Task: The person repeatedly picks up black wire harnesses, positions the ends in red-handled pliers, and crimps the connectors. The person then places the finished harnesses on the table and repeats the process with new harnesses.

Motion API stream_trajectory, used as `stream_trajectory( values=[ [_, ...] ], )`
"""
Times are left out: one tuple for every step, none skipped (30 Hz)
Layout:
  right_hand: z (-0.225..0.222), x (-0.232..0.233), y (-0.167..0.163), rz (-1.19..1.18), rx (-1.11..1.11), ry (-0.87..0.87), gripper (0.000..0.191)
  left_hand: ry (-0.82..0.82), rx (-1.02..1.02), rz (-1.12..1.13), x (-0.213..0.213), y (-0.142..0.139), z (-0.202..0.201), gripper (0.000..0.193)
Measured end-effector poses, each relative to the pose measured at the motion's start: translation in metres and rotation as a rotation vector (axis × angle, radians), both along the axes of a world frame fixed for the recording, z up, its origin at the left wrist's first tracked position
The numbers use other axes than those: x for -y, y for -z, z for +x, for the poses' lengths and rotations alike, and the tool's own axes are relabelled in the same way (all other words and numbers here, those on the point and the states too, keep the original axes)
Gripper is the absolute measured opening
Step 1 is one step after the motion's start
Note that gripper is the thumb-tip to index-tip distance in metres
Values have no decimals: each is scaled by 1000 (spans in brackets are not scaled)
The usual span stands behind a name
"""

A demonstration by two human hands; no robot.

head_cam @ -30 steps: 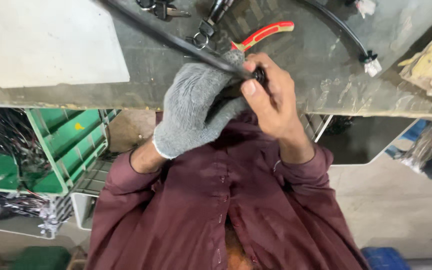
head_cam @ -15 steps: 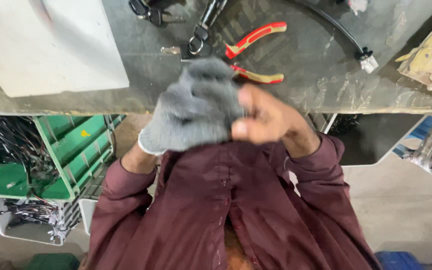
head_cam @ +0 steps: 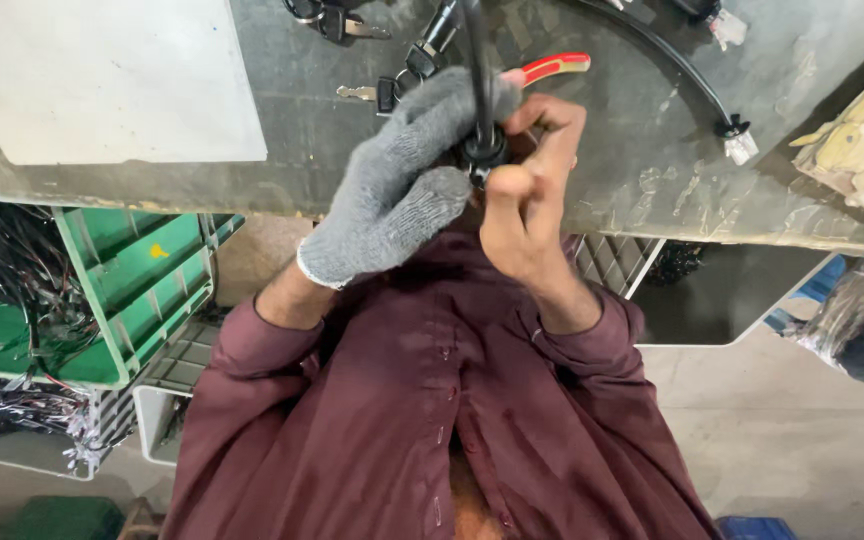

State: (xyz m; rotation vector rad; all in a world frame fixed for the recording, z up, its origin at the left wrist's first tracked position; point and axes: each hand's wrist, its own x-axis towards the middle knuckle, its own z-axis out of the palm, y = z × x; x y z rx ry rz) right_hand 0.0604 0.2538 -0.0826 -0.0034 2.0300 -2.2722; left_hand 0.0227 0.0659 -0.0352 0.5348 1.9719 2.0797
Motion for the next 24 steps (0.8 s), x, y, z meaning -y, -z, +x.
stream_trajectory(
  values=[
    [-8,0,-12,96,-73,-25,74,17,47,50,1,0,0,40],
    [-16,0,-23,191,-148,-44,78,33,94,100,3,1,-1,43],
    [-24,-5,-33,395,-316,-146,82,26,186,147,6,1,0,43],
    [-33,-9,-41,597,-486,-253,86,-8,254,190,9,2,1,43],
    [-40,-15,-47,761,-512,-241,88,-45,320,236,13,1,3,42],
    [-47,-21,-50,925,-542,-229,90,-109,362,281,15,1,4,42],
    [-51,-25,-50,1088,-574,-220,92,-139,299,242,18,-1,5,38],
    [-53,-28,-47,1181,-606,-262,85,-172,239,202,19,-2,6,35],
    [-54,-30,-44,1275,-636,-294,78,-154,77,69,21,-5,6,29],
    [-54,-31,-41,1375,-661,-318,71,-131,-32,24,20,-7,4,26],
    [-53,-33,-38,1359,-651,-293,63,-113,-142,-17,20,-11,2,24],
    [-52,-34,-35,1343,-641,-274,56,-108,-196,29,16,-13,0,24],
    [-50,-36,-34,1325,-631,-258,49,-81,-213,41,16,-18,-1,25],
    [-49,-39,-34,1030,-483,-193,44,-55,-230,53,14,-20,-4,26],
    [-48,-40,-34,734,-331,-131,40,-6,-208,31,15,-25,-3,28],
    [-48,-42,-35,439,-178,-69,36,35,-165,46,14,-27,-3,28],
    [-48,-43,-34,495,-246,-99,34,73,-122,59,13,-29,-1,29],
    [-48,-44,-35,551,-318,-123,32,109,-64,106,12,-31,2,28],
    [-48,-45,-34,606,-386,-142,31,109,21,163,7,-29,6,31],
    [-48,-45,-33,658,-457,-158,31,105,105,222,5,-28,10,34],
    [-48,-45,-33,711,-526,-173,31,62,216,294,-3,-25,17,42],
    [-48,-44,-32,765,-585,-197,31,32,301,338,-6,-22,24,47],
    [-47,-44,-32,795,-589,-206,33,-3,386,386,-10,-20,32,52],
    [-47,-44,-32,828,-605,-209,35,-14,420,405,-11,-18,38,54]
  ],
)
